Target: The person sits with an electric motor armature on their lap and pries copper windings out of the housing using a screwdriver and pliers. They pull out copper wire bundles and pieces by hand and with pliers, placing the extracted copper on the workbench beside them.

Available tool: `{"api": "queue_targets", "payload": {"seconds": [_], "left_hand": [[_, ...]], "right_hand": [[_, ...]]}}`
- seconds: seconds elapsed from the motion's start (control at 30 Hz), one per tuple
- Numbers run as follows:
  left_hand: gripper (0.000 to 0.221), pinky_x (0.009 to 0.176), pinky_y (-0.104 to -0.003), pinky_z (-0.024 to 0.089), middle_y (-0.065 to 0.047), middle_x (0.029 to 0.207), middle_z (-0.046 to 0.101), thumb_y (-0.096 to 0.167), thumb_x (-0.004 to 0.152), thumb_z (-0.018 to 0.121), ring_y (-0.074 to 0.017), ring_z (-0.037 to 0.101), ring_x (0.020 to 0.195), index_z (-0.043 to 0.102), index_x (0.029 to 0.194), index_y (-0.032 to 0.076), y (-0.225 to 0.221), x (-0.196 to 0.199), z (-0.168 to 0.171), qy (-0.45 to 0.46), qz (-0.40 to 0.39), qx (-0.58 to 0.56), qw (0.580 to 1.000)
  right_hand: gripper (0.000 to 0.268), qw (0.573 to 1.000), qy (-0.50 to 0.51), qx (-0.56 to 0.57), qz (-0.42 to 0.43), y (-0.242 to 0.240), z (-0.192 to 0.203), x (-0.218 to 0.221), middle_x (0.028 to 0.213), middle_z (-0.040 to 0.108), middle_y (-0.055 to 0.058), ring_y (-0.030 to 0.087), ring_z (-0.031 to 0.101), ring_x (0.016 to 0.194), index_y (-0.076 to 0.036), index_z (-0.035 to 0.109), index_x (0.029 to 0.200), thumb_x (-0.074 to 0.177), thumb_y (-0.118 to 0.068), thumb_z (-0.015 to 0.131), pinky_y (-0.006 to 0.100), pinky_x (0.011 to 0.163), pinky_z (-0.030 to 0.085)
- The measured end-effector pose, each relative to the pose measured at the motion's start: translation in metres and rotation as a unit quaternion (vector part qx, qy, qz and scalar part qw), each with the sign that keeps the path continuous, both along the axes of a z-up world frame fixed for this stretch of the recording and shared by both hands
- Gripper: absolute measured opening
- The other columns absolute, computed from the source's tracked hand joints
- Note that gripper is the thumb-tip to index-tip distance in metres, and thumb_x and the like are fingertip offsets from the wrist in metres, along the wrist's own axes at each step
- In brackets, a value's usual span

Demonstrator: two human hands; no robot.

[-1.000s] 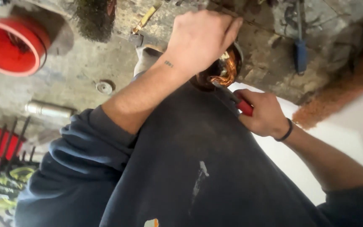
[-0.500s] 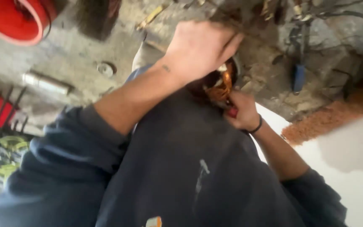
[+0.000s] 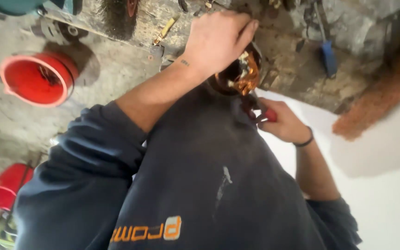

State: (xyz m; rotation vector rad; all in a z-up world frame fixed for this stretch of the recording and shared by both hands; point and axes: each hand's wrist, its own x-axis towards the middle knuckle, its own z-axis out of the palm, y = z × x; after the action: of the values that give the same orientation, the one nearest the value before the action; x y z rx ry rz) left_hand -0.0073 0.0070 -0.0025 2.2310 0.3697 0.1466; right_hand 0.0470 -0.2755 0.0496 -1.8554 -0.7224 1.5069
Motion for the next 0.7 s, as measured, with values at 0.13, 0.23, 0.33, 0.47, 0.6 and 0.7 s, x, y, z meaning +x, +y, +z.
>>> {"api": "queue_targets", "payload": {"seconds": [0.13,0.23,0.33,0.47,0.6,0.7], "left_hand": [[0.019,0.091,-0.050,0.052,-0.011,0.105,0.073,0.025,0.104,0.068,-0.0341,0.068,0.098,0.073,0.103,0.007,0.006,-0.027,0.015,-0.163,-0.027,-0.029,0.986],[0.019,0.112,-0.055,0.039,-0.012,0.116,0.071,0.024,0.098,0.073,-0.0342,0.061,0.117,0.073,0.103,0.005,0.009,-0.051,0.037,-0.213,-0.084,-0.004,0.973],[0.028,0.118,-0.060,0.025,-0.013,0.114,0.070,0.027,0.089,0.076,-0.0343,0.056,0.123,0.074,0.104,0.003,-0.003,-0.070,0.046,-0.186,-0.135,0.015,0.973],[0.025,0.125,-0.063,0.016,-0.005,0.100,0.069,0.029,0.093,0.081,-0.0272,0.060,0.119,0.076,0.104,0.008,-0.016,-0.077,0.015,-0.127,-0.156,0.038,0.979],[0.027,0.127,-0.063,0.018,-0.007,0.102,0.070,0.031,0.093,0.083,-0.0264,0.061,0.117,0.072,0.097,0.006,-0.025,-0.078,0.007,-0.122,-0.140,0.083,0.979],[0.029,0.127,-0.061,0.020,-0.010,0.103,0.070,0.027,0.091,0.081,-0.0297,0.064,0.114,0.071,0.104,0.002,-0.031,-0.082,0.000,-0.152,-0.120,0.087,0.977]], "right_hand": [[0.050,0.991,-0.076,-0.096,-0.057,-0.001,0.030,-0.023,0.098,0.070,0.013,0.024,0.065,0.088,-0.003,0.064,0.126,0.076,-0.006,0.068,0.036,0.080,0.054],[0.059,0.976,-0.177,-0.090,-0.086,0.004,0.033,-0.039,0.112,0.068,0.016,0.032,0.066,0.099,-0.003,0.060,0.133,0.075,-0.008,0.070,0.039,0.087,0.053],[0.070,0.970,-0.215,-0.054,-0.096,0.000,0.033,-0.057,0.124,0.065,0.018,0.037,0.066,0.108,-0.002,0.054,0.142,0.074,-0.011,0.070,0.042,0.093,0.052],[0.072,0.959,-0.261,-0.013,-0.110,-0.007,0.030,-0.063,0.134,0.061,0.021,0.039,0.062,0.119,-0.001,0.052,0.145,0.077,-0.011,0.069,0.043,0.100,0.050],[0.068,0.956,-0.270,0.000,-0.117,-0.023,0.012,-0.055,0.134,0.061,0.021,0.039,0.062,0.119,-0.001,0.053,0.143,0.079,-0.011,0.070,0.043,0.101,0.050],[0.067,0.962,-0.251,0.036,-0.099,-0.030,0.001,-0.043,0.133,0.062,0.021,0.038,0.062,0.120,0.000,0.053,0.143,0.079,-0.010,0.070,0.041,0.102,0.050]]}}
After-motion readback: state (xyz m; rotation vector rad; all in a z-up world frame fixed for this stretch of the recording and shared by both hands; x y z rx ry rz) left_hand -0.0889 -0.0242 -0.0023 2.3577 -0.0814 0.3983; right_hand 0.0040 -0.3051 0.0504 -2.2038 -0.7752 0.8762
